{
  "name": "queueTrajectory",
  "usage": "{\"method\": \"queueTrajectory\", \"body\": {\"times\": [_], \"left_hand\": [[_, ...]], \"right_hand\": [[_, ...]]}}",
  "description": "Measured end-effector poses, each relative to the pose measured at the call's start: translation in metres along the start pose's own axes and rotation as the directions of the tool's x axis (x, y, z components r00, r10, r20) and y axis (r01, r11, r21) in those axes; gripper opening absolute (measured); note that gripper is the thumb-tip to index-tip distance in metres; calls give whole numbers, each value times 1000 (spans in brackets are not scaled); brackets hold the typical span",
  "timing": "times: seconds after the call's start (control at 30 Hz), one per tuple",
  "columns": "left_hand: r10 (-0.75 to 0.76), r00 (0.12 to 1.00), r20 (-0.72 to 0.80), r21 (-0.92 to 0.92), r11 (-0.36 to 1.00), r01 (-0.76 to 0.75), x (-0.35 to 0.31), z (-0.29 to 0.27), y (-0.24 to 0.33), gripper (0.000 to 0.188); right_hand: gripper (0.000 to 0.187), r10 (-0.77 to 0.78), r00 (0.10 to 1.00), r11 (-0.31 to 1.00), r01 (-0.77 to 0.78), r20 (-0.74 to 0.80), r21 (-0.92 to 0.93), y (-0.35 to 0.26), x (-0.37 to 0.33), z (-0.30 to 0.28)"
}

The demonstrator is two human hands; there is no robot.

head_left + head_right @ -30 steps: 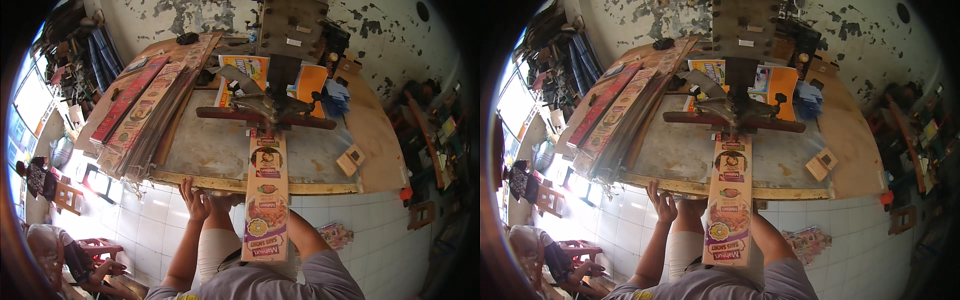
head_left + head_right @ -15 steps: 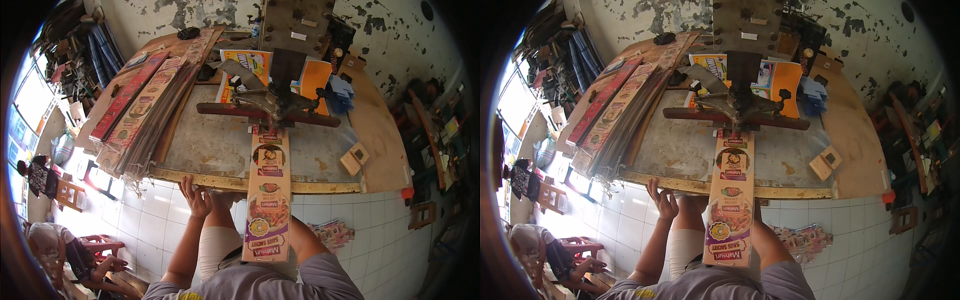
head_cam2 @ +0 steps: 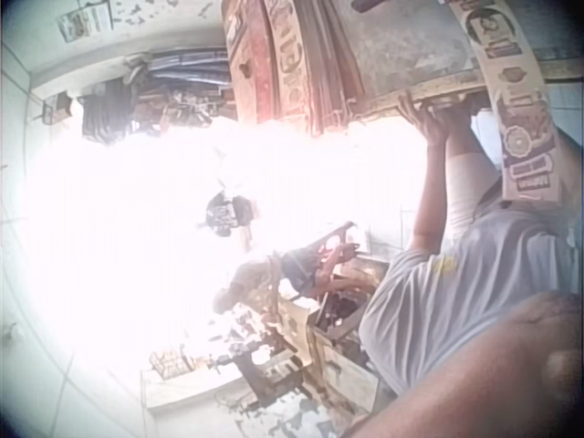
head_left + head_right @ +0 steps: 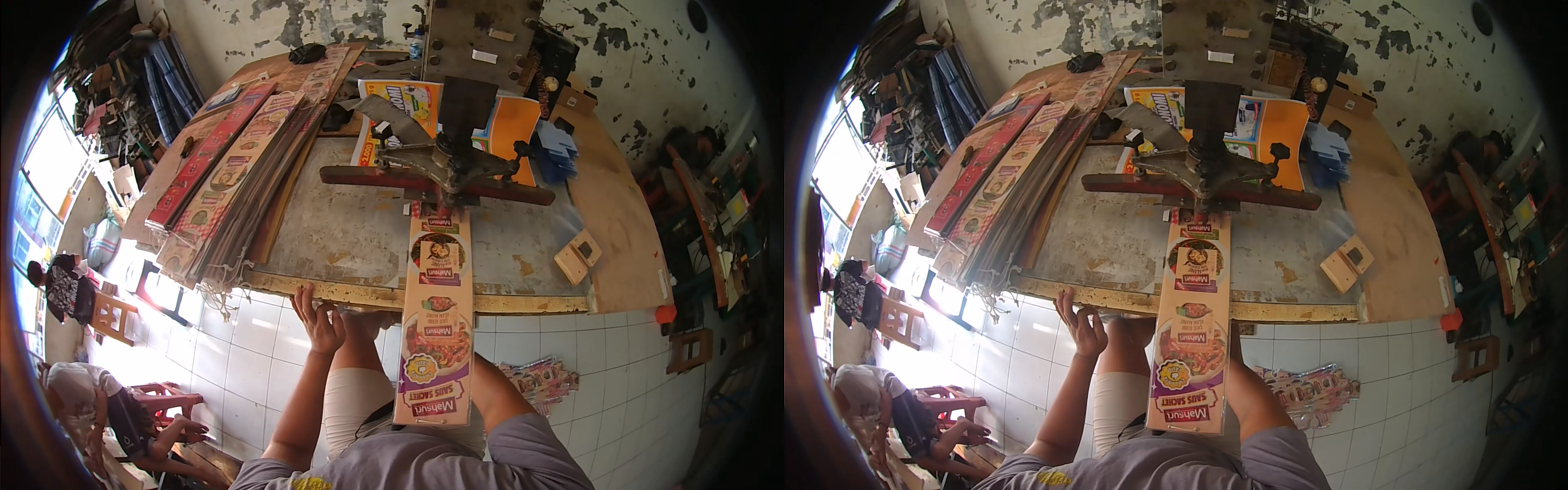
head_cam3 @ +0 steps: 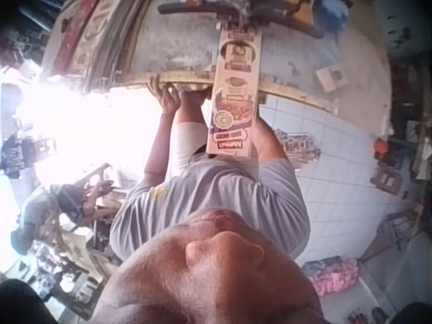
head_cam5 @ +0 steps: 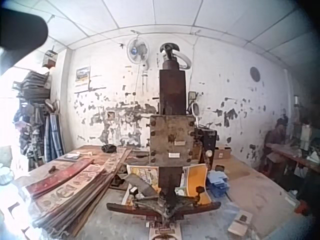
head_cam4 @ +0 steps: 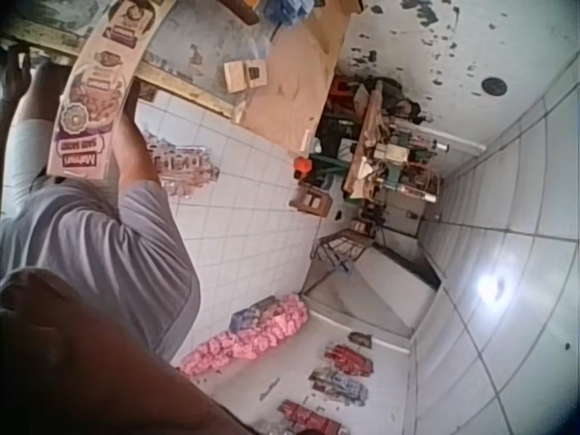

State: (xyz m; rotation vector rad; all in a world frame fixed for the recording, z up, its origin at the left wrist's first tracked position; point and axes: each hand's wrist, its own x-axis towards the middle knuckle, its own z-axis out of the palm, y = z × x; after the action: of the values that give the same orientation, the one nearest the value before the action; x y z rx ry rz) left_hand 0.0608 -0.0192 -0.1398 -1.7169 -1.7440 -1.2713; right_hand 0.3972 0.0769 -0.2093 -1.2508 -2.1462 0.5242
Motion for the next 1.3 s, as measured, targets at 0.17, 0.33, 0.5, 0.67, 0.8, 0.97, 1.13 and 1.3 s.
{"method": "queueTrajectory", "body": {"times": [0.17,0.33,0.5,0.67,0.8,0.97,1.13,1.3], "left_hand": [[-2,1000,-5,4,1000,2,-2,1,-2,15],[-10,1000,7,4,1000,10,-1,0,0,15],[3,1000,-2,9,1000,-3,-1,0,-1,14],[-9,1000,7,14,1000,9,-2,0,-1,14],[-1,1000,9,11,1000,1,-1,1,-1,14],[1,1000,-2,12,1000,-1,-2,1,-2,14],[-3,1000,-2,11,1000,3,-2,2,-2,14],[12,1000,23,11,1000,-12,2,-2,3,12]], "right_hand": [[34,-5,1000,1000,5,6,1,-2,0,1],[33,-2,1000,1000,2,6,4,-3,-2,2],[33,-1,1000,1000,1,5,6,-4,-4,3],[32,-3,1000,1000,3,9,11,-6,-6,5],[32,2,1000,1000,-2,5,13,-6,-6,6],[31,0,1000,1000,0,7,14,-8,-5,7],[31,-5,1000,1000,5,12,17,-8,-5,8],[30,-3,1000,1000,3,12,20,-8,-6,9]]}}
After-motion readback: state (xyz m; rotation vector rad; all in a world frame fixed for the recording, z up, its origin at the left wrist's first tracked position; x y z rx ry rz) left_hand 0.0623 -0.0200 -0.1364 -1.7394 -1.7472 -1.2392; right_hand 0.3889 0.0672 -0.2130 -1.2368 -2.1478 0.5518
